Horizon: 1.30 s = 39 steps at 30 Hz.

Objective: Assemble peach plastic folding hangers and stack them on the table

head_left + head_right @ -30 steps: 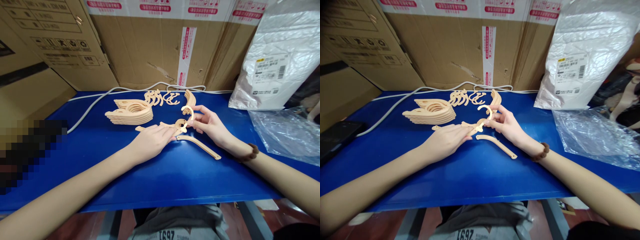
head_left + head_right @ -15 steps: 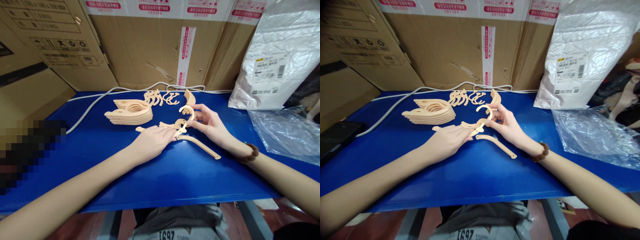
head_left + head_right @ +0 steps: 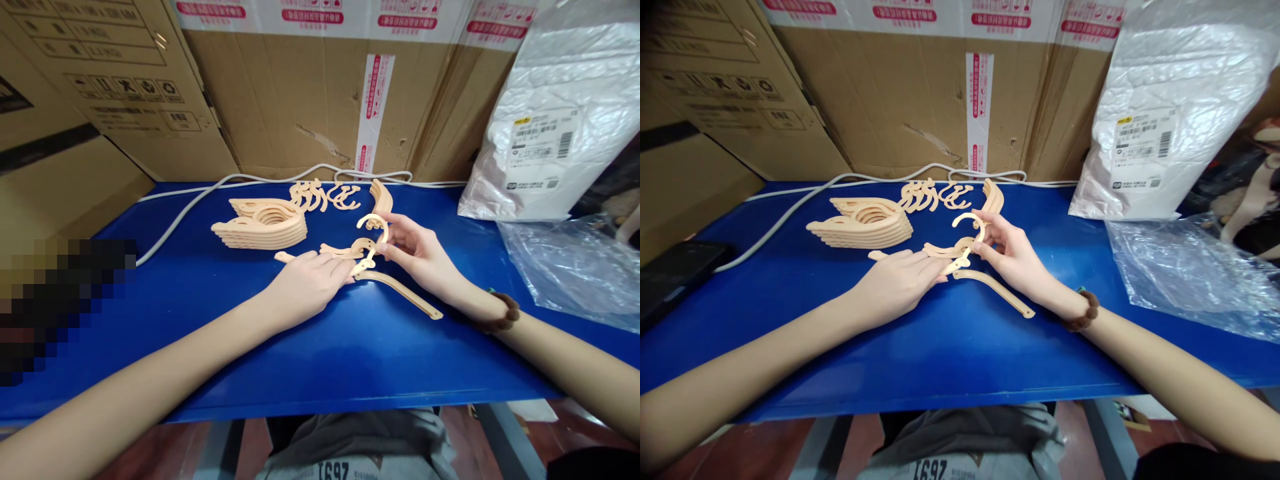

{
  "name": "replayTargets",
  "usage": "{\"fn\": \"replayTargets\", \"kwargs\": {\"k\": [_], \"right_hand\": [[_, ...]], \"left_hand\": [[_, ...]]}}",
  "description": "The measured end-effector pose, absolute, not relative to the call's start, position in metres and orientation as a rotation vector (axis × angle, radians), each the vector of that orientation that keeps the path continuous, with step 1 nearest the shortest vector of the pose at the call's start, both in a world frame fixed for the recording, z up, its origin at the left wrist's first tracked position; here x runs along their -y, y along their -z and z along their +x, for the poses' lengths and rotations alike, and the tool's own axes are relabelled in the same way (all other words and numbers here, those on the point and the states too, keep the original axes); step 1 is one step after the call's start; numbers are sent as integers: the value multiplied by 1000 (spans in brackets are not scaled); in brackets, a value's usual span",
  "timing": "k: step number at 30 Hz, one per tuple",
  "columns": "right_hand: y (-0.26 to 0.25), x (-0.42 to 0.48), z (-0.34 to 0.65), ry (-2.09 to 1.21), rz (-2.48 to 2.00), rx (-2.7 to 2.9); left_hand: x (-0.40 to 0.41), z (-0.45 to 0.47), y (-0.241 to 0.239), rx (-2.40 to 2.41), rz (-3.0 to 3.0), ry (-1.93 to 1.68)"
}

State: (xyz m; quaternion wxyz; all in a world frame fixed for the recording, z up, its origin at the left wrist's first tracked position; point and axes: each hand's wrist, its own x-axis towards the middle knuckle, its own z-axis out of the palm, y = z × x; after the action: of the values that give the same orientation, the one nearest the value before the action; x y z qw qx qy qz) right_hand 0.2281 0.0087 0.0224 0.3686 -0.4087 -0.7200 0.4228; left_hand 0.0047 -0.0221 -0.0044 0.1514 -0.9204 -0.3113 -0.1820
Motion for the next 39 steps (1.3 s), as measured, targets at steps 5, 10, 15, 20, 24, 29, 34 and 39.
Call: {"fn": "replayTargets", "kwargs": {"k": [5,10,15,20,24,29,34,39], "right_hand": [[-21,-8,227,-1116,-1029,1813],[-19,-7,226,-1149,-1021,1793],[-17,-4,223,-1221,-1024,1741],[-23,-1,222,-1196,-972,1764],[-33,3,224,-904,-1039,2001],[-42,7,232,-70,-1067,2703],[-39,11,231,342,-1006,2894],[-33,12,229,328,-1016,2903]], "left_hand": [[24,6,2,935,-2645,508],[26,8,2,941,-2604,506],[27,8,2,947,-2600,502],[30,6,-10,1141,-2758,620],[34,6,-20,1486,-2991,783],[30,6,-17,1849,-3257,1333],[22,6,-12,2238,-3254,1786],[19,5,-14,2292,-3186,1870]]}}
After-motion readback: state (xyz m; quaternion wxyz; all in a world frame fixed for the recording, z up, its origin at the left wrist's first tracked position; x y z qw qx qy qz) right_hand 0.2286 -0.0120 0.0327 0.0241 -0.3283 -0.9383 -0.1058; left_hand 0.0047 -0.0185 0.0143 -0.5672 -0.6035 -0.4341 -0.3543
